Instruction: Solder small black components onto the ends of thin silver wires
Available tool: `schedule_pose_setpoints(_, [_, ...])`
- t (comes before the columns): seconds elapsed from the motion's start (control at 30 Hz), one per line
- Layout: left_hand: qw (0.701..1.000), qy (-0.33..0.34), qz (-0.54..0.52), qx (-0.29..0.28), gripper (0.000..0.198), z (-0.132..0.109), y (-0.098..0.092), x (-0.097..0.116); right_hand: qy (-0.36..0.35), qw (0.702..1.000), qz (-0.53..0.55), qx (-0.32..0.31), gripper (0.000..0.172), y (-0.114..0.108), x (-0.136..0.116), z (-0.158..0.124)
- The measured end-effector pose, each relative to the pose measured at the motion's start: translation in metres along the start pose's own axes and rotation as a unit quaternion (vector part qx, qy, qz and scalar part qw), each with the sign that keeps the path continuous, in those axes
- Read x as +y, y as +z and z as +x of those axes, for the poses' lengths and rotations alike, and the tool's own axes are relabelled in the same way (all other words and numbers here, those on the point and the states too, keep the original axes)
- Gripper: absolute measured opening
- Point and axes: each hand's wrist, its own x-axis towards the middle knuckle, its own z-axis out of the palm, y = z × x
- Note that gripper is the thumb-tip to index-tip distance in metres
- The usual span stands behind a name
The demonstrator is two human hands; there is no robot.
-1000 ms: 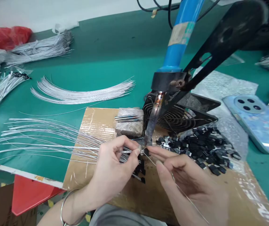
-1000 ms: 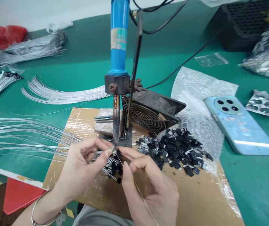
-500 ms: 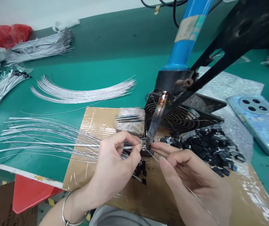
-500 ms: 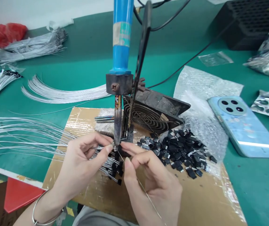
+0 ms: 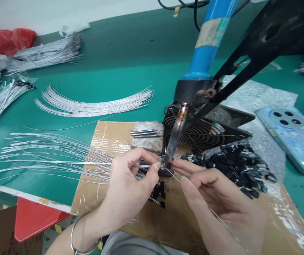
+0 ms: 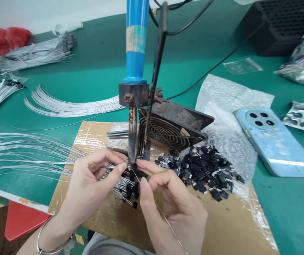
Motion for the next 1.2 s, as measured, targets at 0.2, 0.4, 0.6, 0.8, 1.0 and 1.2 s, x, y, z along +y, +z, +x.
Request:
schedule_pose_setpoints(0.2, [1.0, 0.003, -0.002, 0.0, 0.013, -0.0011, 0.0003, -0.0001, 0.004, 1.0, 0.01, 0.005, 0.025, 0.0005, 0.0002, -0.0006])
schedule_pose_setpoints(0.4, [1.0, -0.002, 0.003, 0.004, 0.012, -0.0014, 0.0008, 0.0003, 0.014, 0.999, 0.018, 0.023, 0.027, 0.0032, -0.0031, -0.0021])
schedule_pose_setpoints(0.6, [1.0, 0.004, 0.001, 0.006, 0.012, -0.0009, 0.0, -0.0006, 0.002, 1.0, 0.011, 0.013, 0.023, 0.0033, -0.0023, -0.0019])
schedule_pose_setpoints(0.8, [1.0, 0.004, 0.008, 0.006, 0.012, -0.0008, 0.0005, -0.0014, -0.016, 1.0, 0.008, 0.008, 0.022, 0.0024, 0.0007, -0.0011])
schedule_pose_setpoints(1.0, [1.0, 0.008, 0.022, 0.01, 0.013, -0.0005, 0.0008, -0.0019, 0.003, 1.0, -0.001, 0.017, 0.025, 0.0035, 0.0013, -0.0015])
schedule_pose_setpoints(1.2, [1.0, 0.008, 0.014, 0.008, 0.013, -0.0017, 0.0004, -0.0016, 0.002, 1.0, 0.008, 0.027, 0.025, 0.0051, -0.0006, -0.0031])
